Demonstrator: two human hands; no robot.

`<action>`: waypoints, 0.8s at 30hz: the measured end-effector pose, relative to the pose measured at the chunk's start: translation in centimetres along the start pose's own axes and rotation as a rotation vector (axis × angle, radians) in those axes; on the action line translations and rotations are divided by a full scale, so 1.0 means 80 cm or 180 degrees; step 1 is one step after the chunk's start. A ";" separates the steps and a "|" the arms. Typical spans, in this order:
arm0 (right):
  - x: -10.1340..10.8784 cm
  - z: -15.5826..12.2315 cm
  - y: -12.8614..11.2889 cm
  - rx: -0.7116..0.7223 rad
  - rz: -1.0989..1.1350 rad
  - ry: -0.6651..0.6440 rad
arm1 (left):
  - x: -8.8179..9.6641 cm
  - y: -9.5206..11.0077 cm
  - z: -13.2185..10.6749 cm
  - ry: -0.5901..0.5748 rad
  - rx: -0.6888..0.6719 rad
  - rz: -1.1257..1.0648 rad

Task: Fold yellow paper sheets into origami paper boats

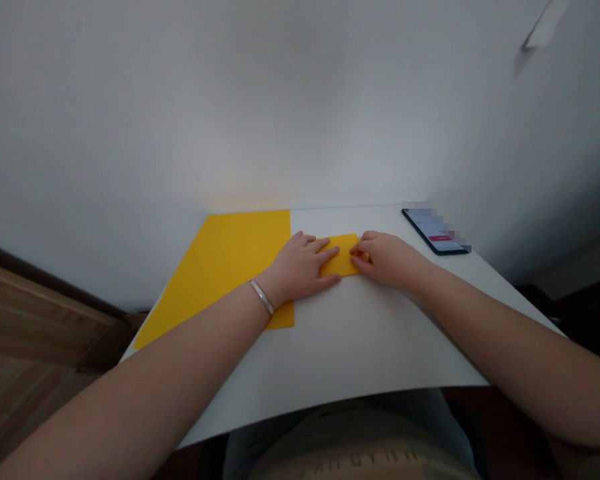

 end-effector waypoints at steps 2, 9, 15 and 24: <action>0.001 0.000 -0.002 0.0033 0.0157 0.0009 | -0.003 0.000 0.000 -0.0049 0.0019 -0.0070; -0.010 -0.004 -0.007 0.0731 0.0491 -0.0186 | -0.017 -0.005 -0.001 -0.0129 0.0040 -0.0510; -0.017 -0.001 0.017 0.0876 0.0415 0.0088 | -0.010 0.005 0.000 0.0019 -0.0312 -0.0397; -0.014 -0.005 0.007 0.1077 0.0425 0.0180 | -0.015 0.008 0.002 -0.0007 -0.0407 -0.0134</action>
Point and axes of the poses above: each hand's wrist, its own z-axis towards the middle knuckle, its own x-axis out of the back of the hand, y = z × x, the point moved 9 cm from there along z, towards the middle knuckle, and after that the axes turned 4 degrees about -x, right-handed, at the moved point
